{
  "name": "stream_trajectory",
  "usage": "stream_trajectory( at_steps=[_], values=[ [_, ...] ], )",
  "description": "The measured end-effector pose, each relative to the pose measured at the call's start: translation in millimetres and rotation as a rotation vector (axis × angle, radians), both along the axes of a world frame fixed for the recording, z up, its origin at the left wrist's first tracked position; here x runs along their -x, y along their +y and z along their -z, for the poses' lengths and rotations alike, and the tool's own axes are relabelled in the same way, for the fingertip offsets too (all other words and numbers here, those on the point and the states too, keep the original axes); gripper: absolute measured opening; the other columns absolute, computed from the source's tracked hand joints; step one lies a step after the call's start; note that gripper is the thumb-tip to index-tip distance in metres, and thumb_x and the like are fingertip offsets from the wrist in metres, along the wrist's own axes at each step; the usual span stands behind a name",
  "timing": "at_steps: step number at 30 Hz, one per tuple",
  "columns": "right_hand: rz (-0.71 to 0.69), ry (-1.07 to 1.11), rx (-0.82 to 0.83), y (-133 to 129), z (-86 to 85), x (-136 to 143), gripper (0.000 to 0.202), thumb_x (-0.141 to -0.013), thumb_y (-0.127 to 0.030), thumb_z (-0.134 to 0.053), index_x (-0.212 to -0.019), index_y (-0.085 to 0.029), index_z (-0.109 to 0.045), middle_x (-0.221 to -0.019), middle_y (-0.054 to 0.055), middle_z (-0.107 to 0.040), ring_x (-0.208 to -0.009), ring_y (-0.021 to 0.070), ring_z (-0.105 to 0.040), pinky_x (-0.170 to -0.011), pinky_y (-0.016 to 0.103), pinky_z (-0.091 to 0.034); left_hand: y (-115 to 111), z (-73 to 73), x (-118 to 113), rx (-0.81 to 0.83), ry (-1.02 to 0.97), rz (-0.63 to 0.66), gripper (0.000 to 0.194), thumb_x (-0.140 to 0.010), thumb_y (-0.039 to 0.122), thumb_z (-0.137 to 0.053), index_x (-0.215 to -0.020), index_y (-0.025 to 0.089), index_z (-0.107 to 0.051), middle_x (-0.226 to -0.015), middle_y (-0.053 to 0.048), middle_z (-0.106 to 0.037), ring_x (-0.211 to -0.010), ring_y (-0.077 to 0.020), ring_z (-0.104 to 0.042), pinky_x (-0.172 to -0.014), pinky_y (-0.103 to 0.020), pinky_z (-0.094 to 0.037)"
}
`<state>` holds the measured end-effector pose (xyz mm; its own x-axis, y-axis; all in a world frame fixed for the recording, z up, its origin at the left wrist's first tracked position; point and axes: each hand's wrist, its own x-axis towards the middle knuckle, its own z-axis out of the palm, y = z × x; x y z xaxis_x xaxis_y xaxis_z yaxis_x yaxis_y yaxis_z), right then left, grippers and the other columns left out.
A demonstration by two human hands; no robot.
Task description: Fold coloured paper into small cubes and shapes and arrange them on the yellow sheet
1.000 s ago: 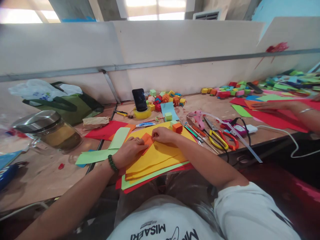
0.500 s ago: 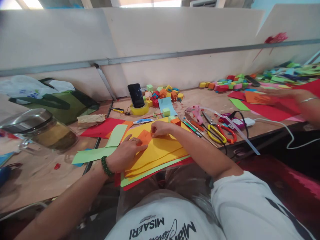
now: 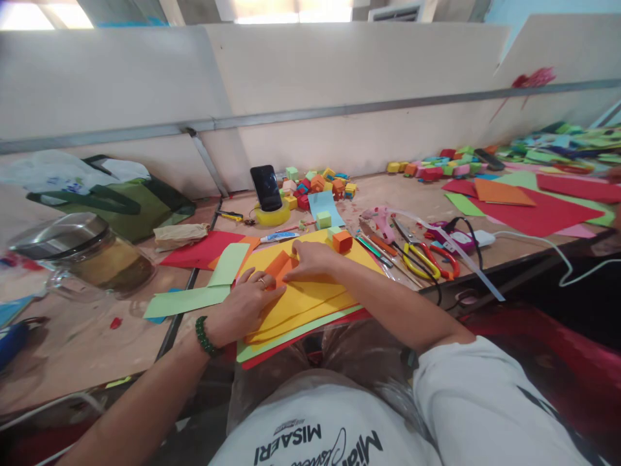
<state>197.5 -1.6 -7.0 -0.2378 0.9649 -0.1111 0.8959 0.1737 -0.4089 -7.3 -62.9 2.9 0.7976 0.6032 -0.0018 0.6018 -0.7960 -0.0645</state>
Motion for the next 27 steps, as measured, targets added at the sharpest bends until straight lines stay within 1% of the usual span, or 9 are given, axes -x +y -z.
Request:
stream_trajectory(
  at_steps=[1, 3, 7, 9, 11, 14, 17, 23, 27],
  values=[
    [-0.001, -0.039, -0.007, -0.9, 0.9, 1.8, 0.068, -0.06, -0.064, -0.071, -0.11, -0.021, -0.054, -0.094, 0.008, -0.068, -0.087, 0.0272, -0.063, -0.06, 0.027, -0.04, -0.3, -1.3, 0.5, 0.018, -0.005, -0.002, 0.036, -0.079, 0.01, -0.049, -0.111, 0.018, -0.064, -0.106, -0.014, -0.062, -0.106, -0.0286, -0.052, -0.102, -0.05, -0.033],
    [-0.024, -0.066, 0.003, 1.4, 2.9, 1.3, 0.07, -0.059, -0.063, -0.072, -0.113, -0.022, -0.053, -0.095, 0.008, -0.068, -0.087, 0.027, -0.063, -0.061, 0.027, -0.04, -0.6, -3.5, 3.1, 0.056, -0.023, -0.006, 0.034, -0.08, 0.009, -0.048, -0.107, 0.019, -0.066, -0.106, -0.012, -0.064, -0.106, -0.0271, -0.054, -0.105, -0.052, -0.029],
    [-0.095, -0.023, 0.057, 11.0, 4.1, -8.5, 0.053, -0.074, -0.043, -0.069, -0.118, -0.02, -0.052, -0.097, 0.007, -0.068, -0.086, 0.0221, -0.063, -0.062, 0.025, -0.041, -0.4, -4.2, 12.1, 0.122, -0.063, 0.004, 0.035, -0.076, 0.003, -0.047, -0.097, 0.022, -0.069, -0.11, -0.008, -0.066, -0.106, -0.0233, -0.058, -0.11, -0.053, -0.023],
    [-0.106, 0.003, 0.075, 9.2, 1.6, -9.9, 0.054, -0.078, -0.042, -0.066, -0.124, -0.019, -0.049, -0.099, 0.007, -0.068, -0.089, 0.0218, -0.064, -0.064, 0.025, -0.041, 0.3, -2.9, 15.9, 0.137, -0.071, 0.004, 0.039, -0.076, 0.003, -0.046, -0.098, 0.024, -0.069, -0.116, -0.007, -0.065, -0.109, -0.0226, -0.058, -0.11, -0.054, -0.021],
    [-0.09, 0.009, 0.062, 0.8, -2.4, -5.3, 0.07, -0.075, -0.052, -0.066, -0.133, -0.019, -0.043, -0.107, 0.009, -0.066, -0.097, 0.0249, -0.063, -0.068, 0.026, -0.043, 1.4, -1.6, 18.0, 0.151, -0.079, -0.005, 0.041, -0.076, 0.003, -0.045, -0.102, 0.025, -0.069, -0.119, -0.008, -0.064, -0.111, -0.0226, -0.057, -0.11, -0.055, -0.022],
    [-0.065, -0.059, -0.017, -16.2, -7.3, 8.7, 0.101, -0.063, -0.066, -0.069, -0.144, -0.021, -0.03, -0.126, 0.015, -0.057, -0.109, 0.0344, -0.059, -0.078, 0.033, -0.045, 3.1, -0.7, 18.1, 0.175, -0.081, -0.016, 0.04, -0.078, 0.005, -0.046, -0.103, 0.025, -0.07, -0.118, -0.009, -0.064, -0.109, -0.0236, -0.058, -0.107, -0.056, -0.026],
    [-0.085, -0.118, -0.043, -22.6, -6.7, 18.0, 0.11, -0.058, -0.068, -0.071, -0.146, -0.019, -0.027, -0.129, 0.019, -0.053, -0.111, 0.0384, -0.057, -0.081, 0.038, -0.046, 4.5, 0.1, 17.6, 0.16, -0.091, -0.006, 0.037, -0.078, 0.006, -0.047, -0.1, 0.024, -0.071, -0.113, -0.009, -0.065, -0.103, -0.0238, -0.061, -0.104, -0.053, -0.032],
    [-0.137, -0.106, 0.01, 5.1, 4.1, 1.0, 0.099, -0.064, -0.056, -0.074, -0.144, -0.015, -0.032, -0.123, 0.018, -0.059, -0.109, 0.0331, -0.059, -0.081, 0.033, -0.046, 5.6, 3.8, 18.3, 0.143, -0.112, 0.02, 0.034, -0.079, 0.007, -0.048, -0.097, 0.023, -0.071, -0.11, -0.009, -0.065, -0.099, -0.0221, -0.061, -0.103, -0.049, -0.034],
    [-0.127, -0.035, 0.07, 22.8, 9.5, -15.0, 0.072, -0.074, -0.038, -0.07, -0.136, -0.015, -0.043, -0.103, 0.011, -0.068, -0.088, 0.0231, -0.065, -0.067, 0.025, -0.046, 3.6, 0.4, 16.5, 0.158, -0.072, 0.011, 0.036, -0.077, 0.006, -0.048, -0.099, 0.022, -0.07, -0.111, -0.01, -0.065, -0.102, -0.0242, -0.062, -0.1, -0.047, -0.037]
  ],
)
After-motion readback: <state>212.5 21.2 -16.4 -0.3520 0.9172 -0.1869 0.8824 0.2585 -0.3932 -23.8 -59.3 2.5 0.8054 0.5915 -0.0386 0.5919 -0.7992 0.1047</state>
